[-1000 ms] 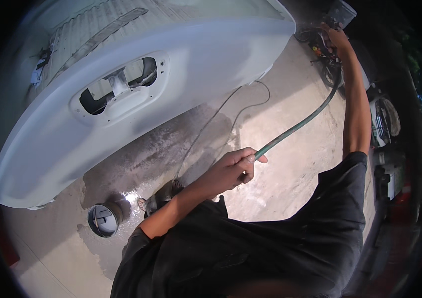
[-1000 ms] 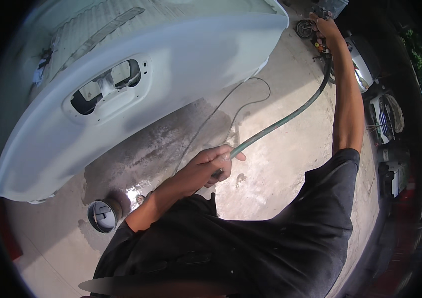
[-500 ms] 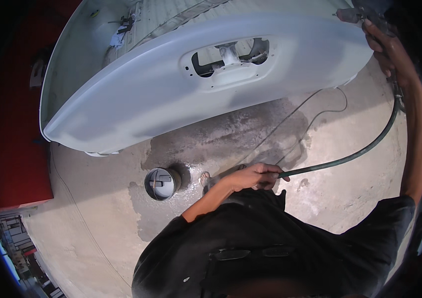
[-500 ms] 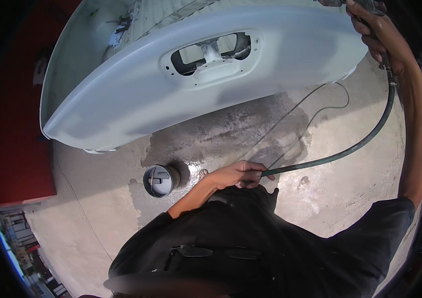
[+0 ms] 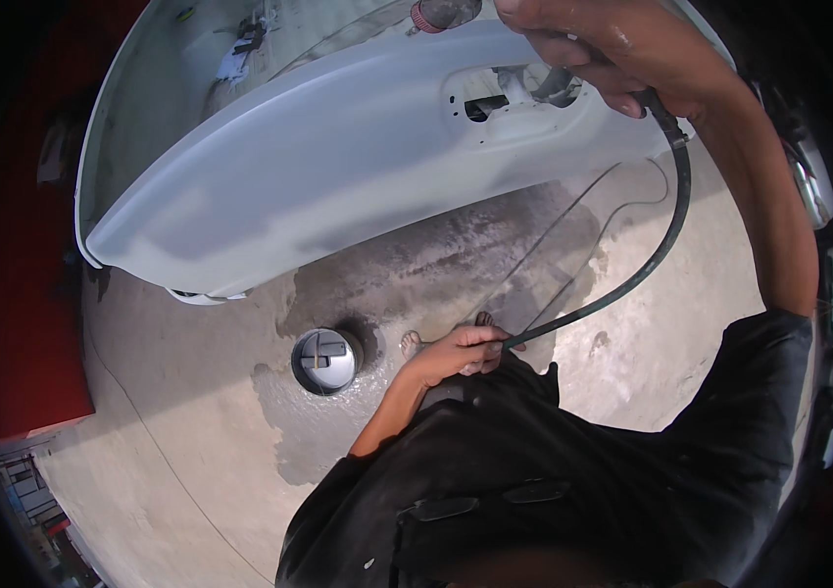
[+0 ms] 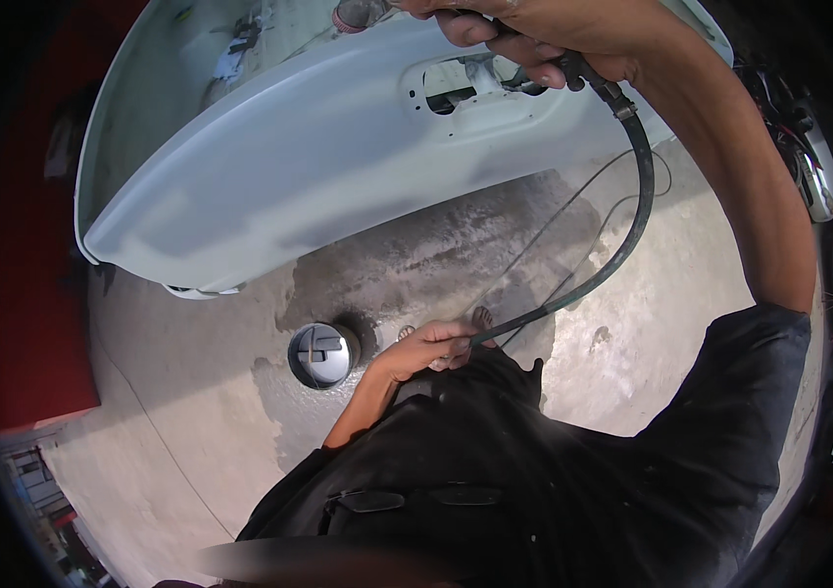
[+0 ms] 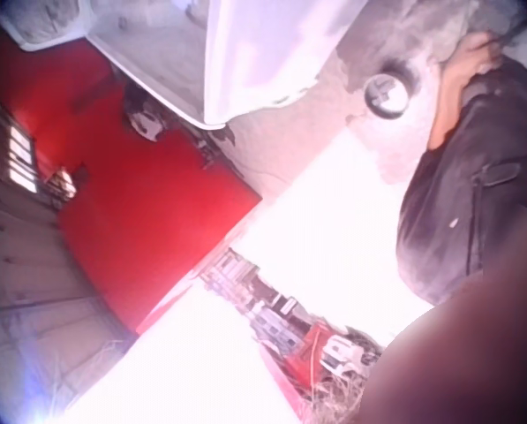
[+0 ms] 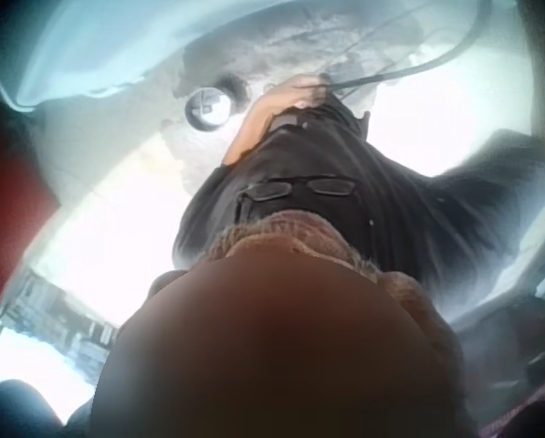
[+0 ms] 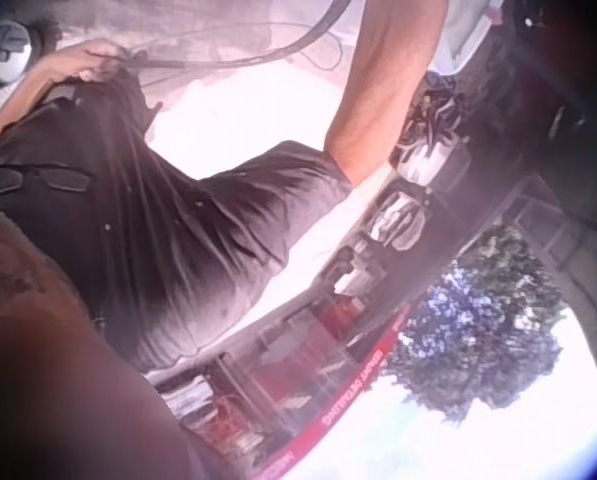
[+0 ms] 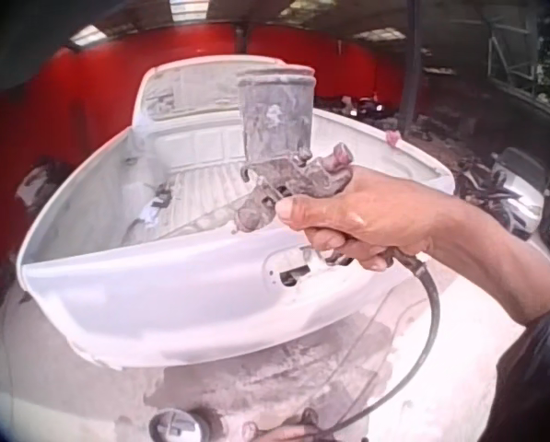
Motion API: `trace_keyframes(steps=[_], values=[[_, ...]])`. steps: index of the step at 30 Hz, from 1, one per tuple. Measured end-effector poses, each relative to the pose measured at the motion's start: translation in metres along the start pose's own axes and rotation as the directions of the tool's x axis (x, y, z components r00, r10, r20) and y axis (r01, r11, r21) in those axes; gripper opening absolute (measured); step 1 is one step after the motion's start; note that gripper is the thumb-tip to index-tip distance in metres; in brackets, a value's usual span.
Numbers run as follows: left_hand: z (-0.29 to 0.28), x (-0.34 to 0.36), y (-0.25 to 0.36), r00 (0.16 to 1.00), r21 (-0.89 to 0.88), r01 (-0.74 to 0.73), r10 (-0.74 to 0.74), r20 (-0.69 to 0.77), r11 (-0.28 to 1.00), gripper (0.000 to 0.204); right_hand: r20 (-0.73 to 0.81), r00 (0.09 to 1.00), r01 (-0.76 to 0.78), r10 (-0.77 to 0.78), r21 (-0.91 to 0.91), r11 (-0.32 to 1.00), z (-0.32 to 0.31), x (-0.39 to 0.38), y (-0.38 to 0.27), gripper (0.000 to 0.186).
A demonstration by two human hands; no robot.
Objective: Spray painting the tailgate of a white truck.
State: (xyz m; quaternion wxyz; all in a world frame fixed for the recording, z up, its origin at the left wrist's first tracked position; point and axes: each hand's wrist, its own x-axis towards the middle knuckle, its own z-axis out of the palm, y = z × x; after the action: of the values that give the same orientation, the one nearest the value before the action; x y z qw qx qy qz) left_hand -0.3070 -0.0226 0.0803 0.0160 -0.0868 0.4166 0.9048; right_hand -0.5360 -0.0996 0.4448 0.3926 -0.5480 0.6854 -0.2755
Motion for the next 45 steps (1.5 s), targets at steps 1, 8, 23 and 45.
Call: trace_keyframes(steps=[1, 8, 23, 45], values=[[-0.003, -0.008, 0.001, 0.998, 0.023, 0.042, -0.041, -0.054, 0.999, 0.033, -0.008, 1.000, 0.000, 0.000, -0.061, 0.998, 0.019, -0.001, -0.011, 0.047], [-0.033, -0.036, -0.026, 0.993, -0.050, 0.088, -0.092, -0.068, 0.995, 0.035, -0.172, 0.953, 0.211, -0.248, -0.204, 0.956, 0.055, -0.034, 0.048, 0.049], [-0.062, -0.027, -0.052, 0.935, 0.051, 0.219, -0.195, -0.295, 0.974, 0.033, -0.629, 0.776, 0.129, 0.043, 0.224, 0.966, 0.077, -0.109, 0.152, 0.048], [-0.089, -0.029, -0.071, 0.855, -0.042, 0.317, -0.304, -0.420, 0.948, 0.035, -0.619, 0.780, 0.243, -0.094, 0.161, 0.957, 0.092, -0.098, 0.201, 0.041]])
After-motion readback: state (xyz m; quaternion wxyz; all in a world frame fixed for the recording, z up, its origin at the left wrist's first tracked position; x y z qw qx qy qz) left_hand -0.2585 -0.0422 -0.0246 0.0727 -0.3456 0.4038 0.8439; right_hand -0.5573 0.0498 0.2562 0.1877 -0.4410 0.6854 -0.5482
